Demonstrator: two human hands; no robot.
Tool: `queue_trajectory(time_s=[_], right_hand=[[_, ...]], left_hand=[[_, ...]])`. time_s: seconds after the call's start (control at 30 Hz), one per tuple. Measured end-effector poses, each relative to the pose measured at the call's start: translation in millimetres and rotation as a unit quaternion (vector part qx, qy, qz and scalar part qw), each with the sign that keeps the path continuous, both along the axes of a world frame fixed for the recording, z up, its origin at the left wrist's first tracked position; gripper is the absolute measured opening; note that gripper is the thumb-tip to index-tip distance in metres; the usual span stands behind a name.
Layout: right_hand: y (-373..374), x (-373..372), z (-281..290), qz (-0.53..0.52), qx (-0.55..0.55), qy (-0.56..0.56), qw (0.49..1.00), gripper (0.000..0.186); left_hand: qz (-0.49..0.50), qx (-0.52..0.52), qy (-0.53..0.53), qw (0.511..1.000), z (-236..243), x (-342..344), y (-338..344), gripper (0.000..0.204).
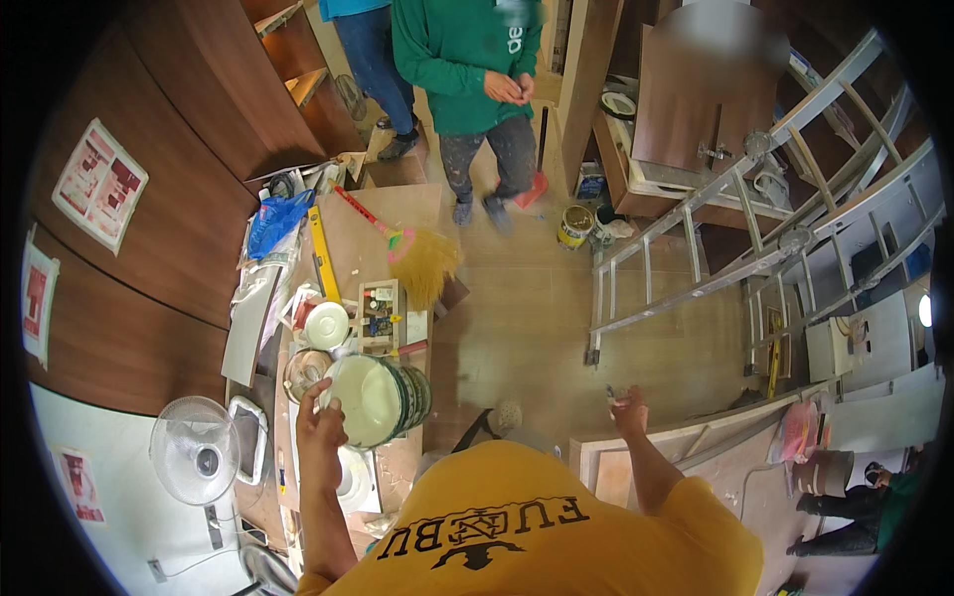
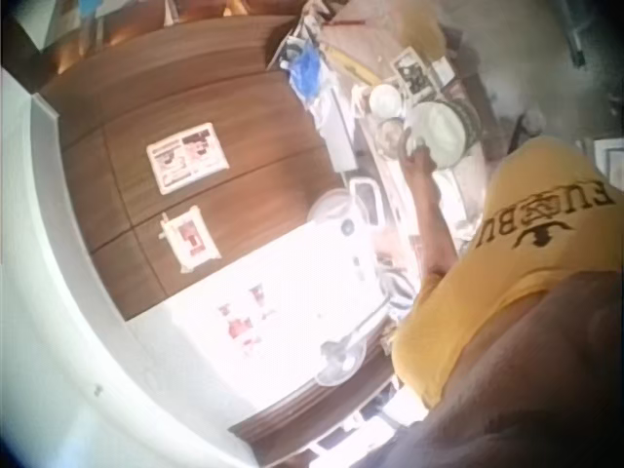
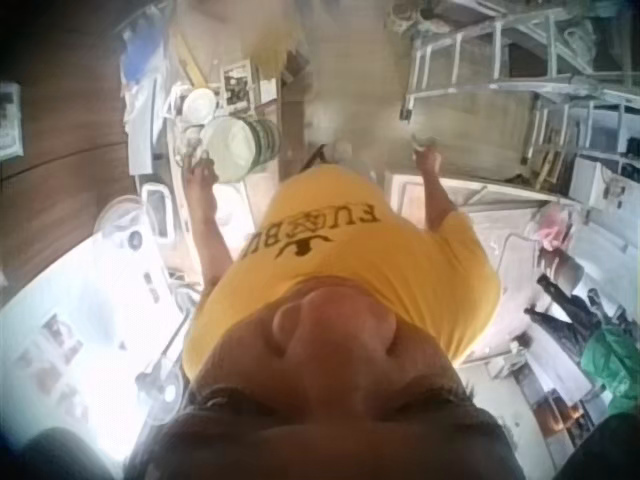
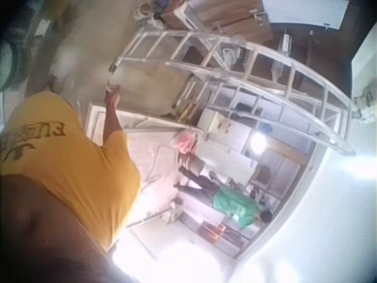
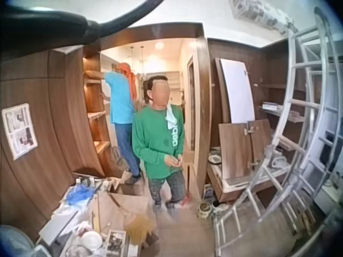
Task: The person opens a paint bucket, stirs the contents with a stick, and then carries the bucket to a sink to rinse the stick. The person then returns to the work area and places the bucket on a table.
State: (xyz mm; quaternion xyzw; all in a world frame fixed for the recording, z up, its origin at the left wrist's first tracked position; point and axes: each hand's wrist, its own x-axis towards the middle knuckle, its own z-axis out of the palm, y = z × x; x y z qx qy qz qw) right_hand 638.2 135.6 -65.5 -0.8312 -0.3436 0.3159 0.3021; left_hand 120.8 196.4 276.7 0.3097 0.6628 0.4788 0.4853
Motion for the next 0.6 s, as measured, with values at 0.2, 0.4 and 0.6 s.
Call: queue_trajectory(time_s=[0.2, 0.4, 0.6], right_hand=[[127.8, -113.5, 97.3, 0.131, 0.245, 0.152, 0.949, 0.031], [221.9, -235.6, 243.8, 0.252, 0.298, 0.444, 0.807, 0.033], [291.0, -297.2, 275.9, 0.357, 0.26, 0.446, 0.779, 0.037]], left_hand=[[-0.064, 0.036, -0.073, 0.995, -5.4, 22.0, 75.5, 0.023], [-0.165, 0.053, -0.09, 0.981, -21.6, 46.1, 137.5, 0.035], [-0.16, 0.036, -0.176, 0.971, -55.0, 39.8, 186.9, 0.051]])
